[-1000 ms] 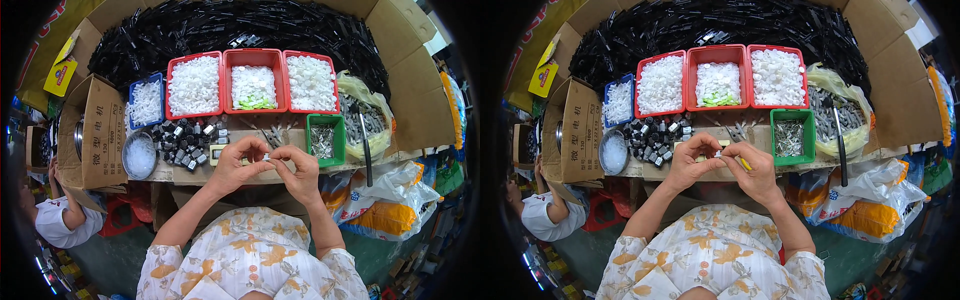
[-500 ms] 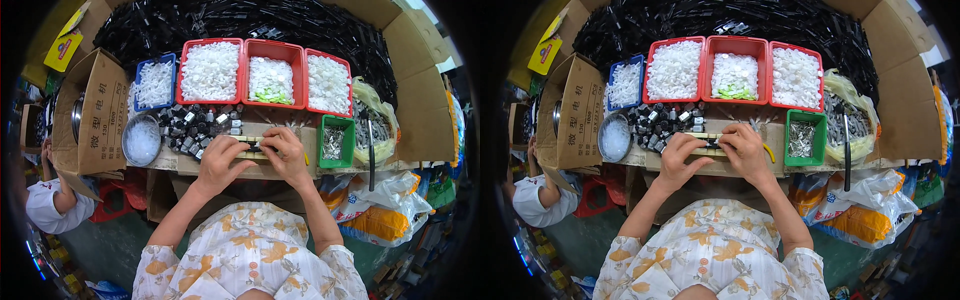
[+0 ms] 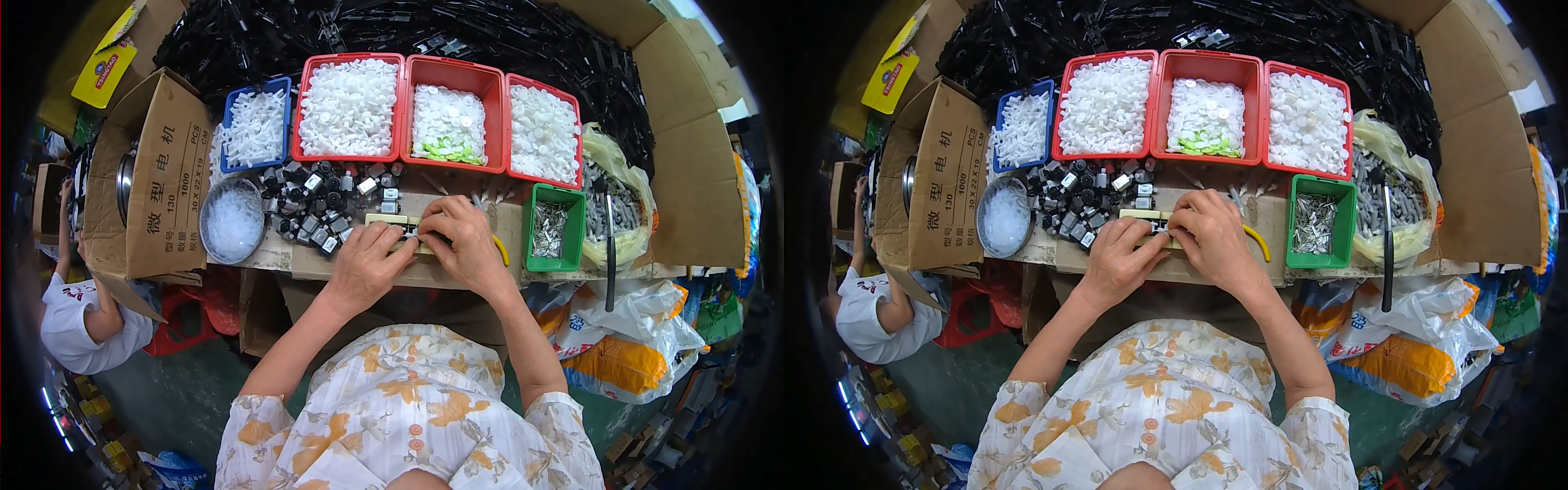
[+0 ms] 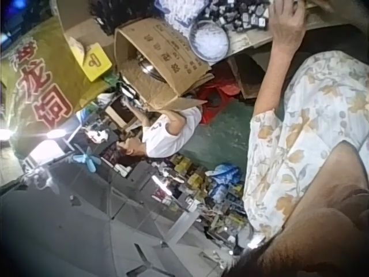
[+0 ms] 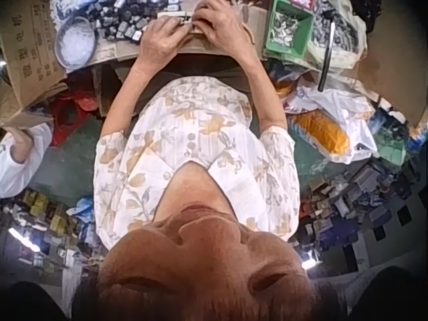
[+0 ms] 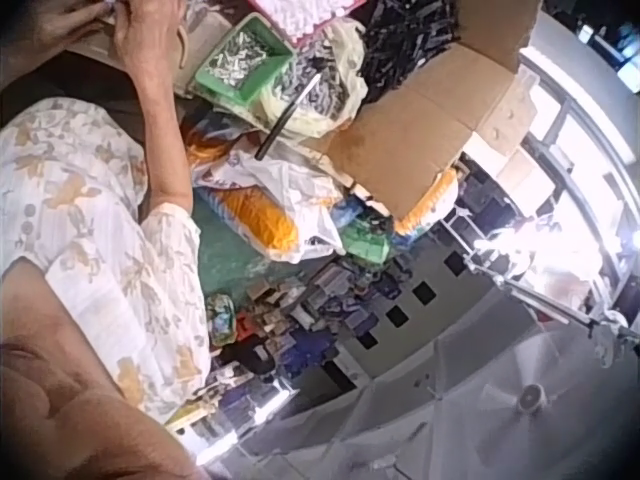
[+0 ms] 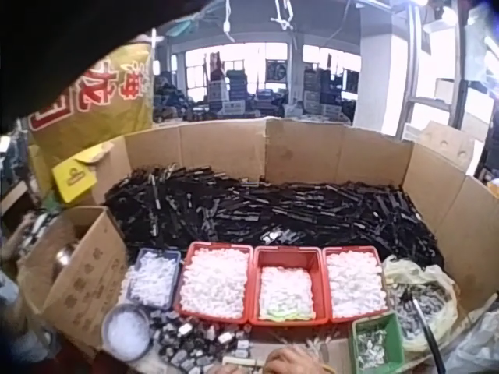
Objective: The person assembles small plastic housings and metal inserts by hand, securing them with screws using pliers.
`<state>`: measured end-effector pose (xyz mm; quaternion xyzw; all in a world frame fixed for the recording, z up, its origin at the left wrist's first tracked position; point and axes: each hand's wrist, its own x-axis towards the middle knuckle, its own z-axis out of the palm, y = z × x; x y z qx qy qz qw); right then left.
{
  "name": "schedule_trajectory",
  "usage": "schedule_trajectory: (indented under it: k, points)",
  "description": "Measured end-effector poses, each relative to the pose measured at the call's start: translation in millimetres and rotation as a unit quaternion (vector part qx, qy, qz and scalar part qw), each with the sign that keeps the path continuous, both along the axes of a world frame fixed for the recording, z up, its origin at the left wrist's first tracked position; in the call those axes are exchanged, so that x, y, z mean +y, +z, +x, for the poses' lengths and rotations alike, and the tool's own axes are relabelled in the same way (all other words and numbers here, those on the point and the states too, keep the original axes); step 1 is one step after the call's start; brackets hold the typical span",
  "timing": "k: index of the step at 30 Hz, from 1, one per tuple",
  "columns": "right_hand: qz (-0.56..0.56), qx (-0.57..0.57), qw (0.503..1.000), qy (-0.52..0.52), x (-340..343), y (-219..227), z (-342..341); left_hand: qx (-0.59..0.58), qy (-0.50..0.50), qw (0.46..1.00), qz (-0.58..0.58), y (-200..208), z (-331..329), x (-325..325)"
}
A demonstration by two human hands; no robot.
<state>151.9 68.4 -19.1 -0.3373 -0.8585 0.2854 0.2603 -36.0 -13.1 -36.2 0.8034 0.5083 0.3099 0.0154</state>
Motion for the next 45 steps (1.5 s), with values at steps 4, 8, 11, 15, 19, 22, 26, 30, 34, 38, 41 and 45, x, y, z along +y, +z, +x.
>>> schedule_trajectory:
  k: [4,8,11,15,19,22,26,30,34,38,41,45]
  points:
    - [-0.011,0.001,1.000,-0.029,-5.4,3.1,2.4,0.045,-0.001,0.999,0.017,-3.5,0.5,-2.0]
    - [0.022,0.003,0.999,-0.024,-11.5,-4.1,4.0,0.052,0.011,0.998,0.023,-6.6,0.4,-8.7]
    - [0.085,-0.023,0.996,0.007,-15.0,-13.8,4.5,0.060,0.019,0.997,0.034,-10.6,0.7,-11.0]
    - [0.079,-0.032,0.996,0.009,-14.9,-8.9,8.1,0.082,0.038,0.994,0.053,-17.9,2.0,-14.7]
    - [0.093,0.009,0.995,-0.026,-10.4,1.7,23.6,0.084,0.055,0.993,0.057,-25.5,1.5,-17.3]
    - [0.147,0.036,0.979,-0.136,3.9,26.2,68.3,0.074,0.057,0.994,0.051,-27.7,1.7,-19.2]
    - [0.120,-0.053,0.931,-0.340,24.2,38.8,153.0,0.088,0.072,0.993,0.039,-23.8,-1.3,-24.1]
    - [0.132,-0.254,0.875,-0.391,26.7,21.1,229.9,0.096,0.071,0.990,0.070,-27.1,-1.3,-26.5]
    - [0.101,-0.308,0.855,-0.404,30.3,15.9,232.7,0.106,0.090,0.987,0.085,-25.9,-4.1,-25.4]
    - [0.082,-0.317,0.853,-0.406,39.4,12.9,231.7,0.096,0.093,0.989,0.066,-19.4,0.1,-21.7]
    - [0.079,-0.266,0.876,-0.394,45.3,10.6,231.8,-0.039,0.116,0.992,-0.033,-5.7,4.6,-18.7]
    - [0.073,-0.195,0.897,-0.389,53.3,-1.2,251.4,-0.060,0.124,0.989,-0.055,0.2,10.5,-14.5]
